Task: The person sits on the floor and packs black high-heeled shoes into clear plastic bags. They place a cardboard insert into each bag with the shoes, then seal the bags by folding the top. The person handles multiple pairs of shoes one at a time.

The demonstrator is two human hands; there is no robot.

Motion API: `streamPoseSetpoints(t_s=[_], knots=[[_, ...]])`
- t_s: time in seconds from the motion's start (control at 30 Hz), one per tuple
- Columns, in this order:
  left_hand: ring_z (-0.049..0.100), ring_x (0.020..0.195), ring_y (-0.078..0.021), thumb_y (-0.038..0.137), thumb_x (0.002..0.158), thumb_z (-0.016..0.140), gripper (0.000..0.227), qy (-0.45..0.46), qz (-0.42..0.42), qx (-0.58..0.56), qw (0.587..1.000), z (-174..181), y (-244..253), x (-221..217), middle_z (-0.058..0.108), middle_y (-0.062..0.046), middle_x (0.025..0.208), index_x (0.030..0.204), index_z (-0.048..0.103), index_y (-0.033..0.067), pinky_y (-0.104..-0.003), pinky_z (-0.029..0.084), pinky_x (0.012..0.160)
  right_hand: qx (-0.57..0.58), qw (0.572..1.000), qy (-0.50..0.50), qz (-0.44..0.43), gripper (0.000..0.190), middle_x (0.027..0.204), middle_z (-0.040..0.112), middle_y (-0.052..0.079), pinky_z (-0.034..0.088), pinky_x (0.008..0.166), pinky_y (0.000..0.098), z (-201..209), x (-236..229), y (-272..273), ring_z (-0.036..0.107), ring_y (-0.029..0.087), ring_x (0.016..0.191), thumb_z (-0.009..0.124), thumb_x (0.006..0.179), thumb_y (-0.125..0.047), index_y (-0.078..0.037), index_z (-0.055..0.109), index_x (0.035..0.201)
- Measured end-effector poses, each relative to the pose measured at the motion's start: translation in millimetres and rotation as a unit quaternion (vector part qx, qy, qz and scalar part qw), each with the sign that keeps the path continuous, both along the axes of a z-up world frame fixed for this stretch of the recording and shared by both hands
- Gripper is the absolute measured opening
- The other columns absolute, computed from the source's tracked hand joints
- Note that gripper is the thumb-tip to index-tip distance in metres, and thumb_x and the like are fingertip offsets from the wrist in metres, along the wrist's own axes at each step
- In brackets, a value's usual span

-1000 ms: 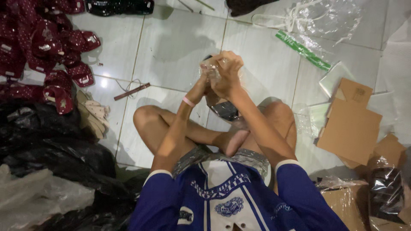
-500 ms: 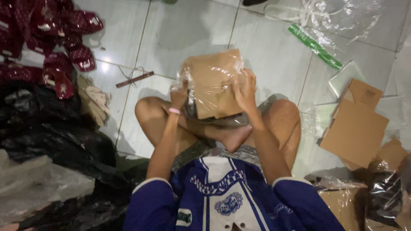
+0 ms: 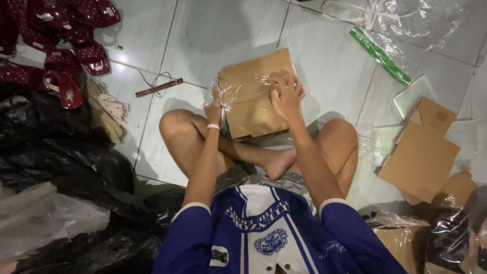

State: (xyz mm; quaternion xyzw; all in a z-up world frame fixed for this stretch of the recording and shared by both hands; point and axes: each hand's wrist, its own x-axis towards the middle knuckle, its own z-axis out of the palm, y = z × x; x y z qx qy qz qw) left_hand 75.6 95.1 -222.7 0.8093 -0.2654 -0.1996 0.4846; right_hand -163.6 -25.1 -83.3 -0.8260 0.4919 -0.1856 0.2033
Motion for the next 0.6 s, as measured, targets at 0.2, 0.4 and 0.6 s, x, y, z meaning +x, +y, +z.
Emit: streamPoseSetpoints(t_s=[0.2, 0.4, 0.6], knots=[[0.033, 0.052, -0.0127, 0.052, 0.101, 0.061, 0.065, 0.133, 0.079, -0.005, 0.988, -7, 4, -1, 0.038, -0.003, 0.052, 0.062, 0.058, 0.0002, -0.041, 0.027, 0.048, 0.001, 1.0, -0.008, 0.022, 0.026, 0.124, 0.055, 0.005, 0.021, 0.111, 0.0619, -1, 12, 0, 0.04, 0.03, 0.133, 0.058, 0.088, -0.02, -0.025, 0.07, 0.111], [0.038, 0.05, -0.01, 0.047, 0.102, 0.063, 0.06, 0.175, 0.089, -0.093, 0.976, -11, 3, -7, 0.046, 0.004, 0.053, 0.058, 0.055, 0.0062, -0.037, 0.028, 0.048, 0.018, 0.998, -0.008, 0.056, 0.018, 0.12, 0.057, 0.005, 0.019, 0.115, 0.0634, -17, 10, -9, 0.044, 0.029, 0.13, 0.057, 0.089, -0.018, -0.025, 0.072, 0.096], [0.036, 0.048, -0.0119, 0.047, 0.104, 0.062, 0.063, 0.145, 0.073, -0.071, 0.984, -10, 3, -7, 0.044, 0.0, 0.05, 0.056, 0.053, 0.0052, -0.038, 0.027, 0.048, -0.015, 0.992, -0.08, 0.097, 0.022, 0.124, 0.053, 0.014, 0.032, 0.103, 0.0592, -14, -2, -2, 0.045, 0.038, 0.117, 0.063, 0.086, -0.011, -0.017, 0.069, 0.107]])
